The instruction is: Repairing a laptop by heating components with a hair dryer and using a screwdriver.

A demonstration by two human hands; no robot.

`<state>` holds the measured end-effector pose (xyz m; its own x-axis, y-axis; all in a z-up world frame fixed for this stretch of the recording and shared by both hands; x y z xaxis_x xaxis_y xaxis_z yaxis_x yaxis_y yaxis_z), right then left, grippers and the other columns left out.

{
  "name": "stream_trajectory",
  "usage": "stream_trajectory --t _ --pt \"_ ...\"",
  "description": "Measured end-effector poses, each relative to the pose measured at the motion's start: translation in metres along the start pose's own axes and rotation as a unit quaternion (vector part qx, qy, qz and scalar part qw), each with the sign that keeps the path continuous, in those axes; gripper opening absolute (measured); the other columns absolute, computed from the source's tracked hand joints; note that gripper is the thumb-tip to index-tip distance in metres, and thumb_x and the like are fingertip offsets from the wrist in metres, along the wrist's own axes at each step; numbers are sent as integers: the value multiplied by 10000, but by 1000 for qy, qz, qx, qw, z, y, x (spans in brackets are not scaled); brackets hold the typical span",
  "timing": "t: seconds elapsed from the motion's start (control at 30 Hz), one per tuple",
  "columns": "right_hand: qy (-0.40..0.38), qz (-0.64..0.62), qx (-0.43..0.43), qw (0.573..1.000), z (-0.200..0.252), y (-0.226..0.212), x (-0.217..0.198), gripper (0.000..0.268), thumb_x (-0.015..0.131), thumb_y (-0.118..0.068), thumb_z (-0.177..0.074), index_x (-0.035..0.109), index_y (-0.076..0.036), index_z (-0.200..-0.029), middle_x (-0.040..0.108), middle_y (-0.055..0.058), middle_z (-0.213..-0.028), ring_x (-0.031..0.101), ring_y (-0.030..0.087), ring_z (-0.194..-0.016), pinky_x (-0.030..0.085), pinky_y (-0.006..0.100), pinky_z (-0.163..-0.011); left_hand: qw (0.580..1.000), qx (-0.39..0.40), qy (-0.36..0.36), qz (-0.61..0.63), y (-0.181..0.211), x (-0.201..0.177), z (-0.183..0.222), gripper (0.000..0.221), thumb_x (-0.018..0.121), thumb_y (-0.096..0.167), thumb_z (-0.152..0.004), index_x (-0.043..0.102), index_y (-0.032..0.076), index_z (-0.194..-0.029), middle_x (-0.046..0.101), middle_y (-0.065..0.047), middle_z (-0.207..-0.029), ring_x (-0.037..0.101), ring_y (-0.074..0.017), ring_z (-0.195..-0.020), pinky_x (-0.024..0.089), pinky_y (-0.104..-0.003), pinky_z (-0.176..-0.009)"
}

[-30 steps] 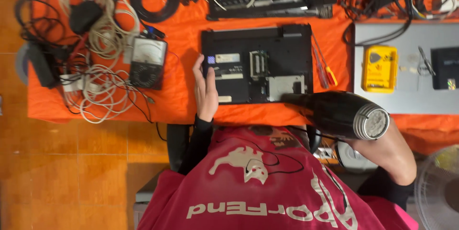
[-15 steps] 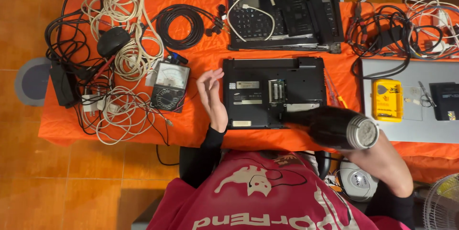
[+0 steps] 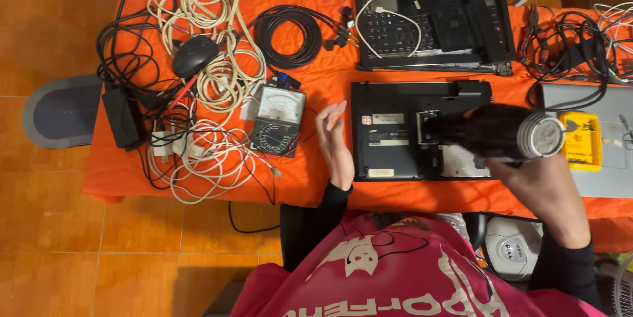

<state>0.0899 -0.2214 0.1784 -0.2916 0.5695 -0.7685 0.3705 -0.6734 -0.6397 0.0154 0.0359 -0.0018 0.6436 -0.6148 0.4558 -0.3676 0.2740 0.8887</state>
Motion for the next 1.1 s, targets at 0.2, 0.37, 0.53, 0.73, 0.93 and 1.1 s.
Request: stream_trajectory --t 0.2,0.37,0.53,0.73,0.93,1.1 --pt "26 46 39 998 -6 -10 18 363 760 14 -808 717 -29 -1166 759 95 -998 698 197 -830 535 329 -761 999 -31 -6 29 -12 -7 -1 409 448 253 -1054 451 -15 -1363 546 -237 -1475 494 -303 -1410 316 -410 -1219" --pt "25 26 -24 999 -22 -42 35 360 751 -6 -802 704 -23 -1158 751 98 -1012 684 171 -859 529 321 -789 996 -62 -18 64 -13 -7 1 425 447 237 -1041 426 -18 -1381 492 -239 -1521 443 -308 -1462 289 -412 -1232" --pt "20 12 -41 999 -41 -24 52 328 748 -69 -838 715 -12 -1159 744 104 -957 651 143 -755 520 328 -709 994 -68 -14 80 -17 -8 3 431 448 232 -1041 429 -26 -1386 483 -242 -1530 440 -314 -1469 290 -412 -1235" --pt "-27 115 76 990 -68 -16 57 304 817 -197 -907 730 87 -844 609 163 -561 546 170 -438 451 363 -455 984 -100 28 147 -22 -10 1 424 444 199 -1036 386 7 -1409 444 -221 -1534 441 -295 -1453 354 -420 -1198" --pt "-19 62 33 997 -75 -14 58 303 772 -159 -949 681 88 -799 594 151 -591 524 152 -468 416 355 -465 978 -77 21 193 -31 -9 10 401 416 129 -1060 343 37 -1444 433 -245 -1546 468 -324 -1444 366 -428 -1218" --pt "-26 44 -40 998 -82 -45 54 274 778 -127 -844 731 22 -1069 621 180 -606 547 183 -459 442 364 -481 979 -84 11 185 -36 -4 5 419 411 135 -1044 336 32 -1443 430 -287 -1545 457 -330 -1455 312 -429 -1229"
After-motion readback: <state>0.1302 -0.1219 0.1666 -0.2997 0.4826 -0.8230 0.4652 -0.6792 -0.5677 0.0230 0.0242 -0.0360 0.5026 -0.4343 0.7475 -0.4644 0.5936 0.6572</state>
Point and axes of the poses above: each hand's wrist, its own z-axis away from the middle knuckle, its own x-axis out of the palm, y = z × x, the point moved 4 cm from there along -z, towards the middle knuckle
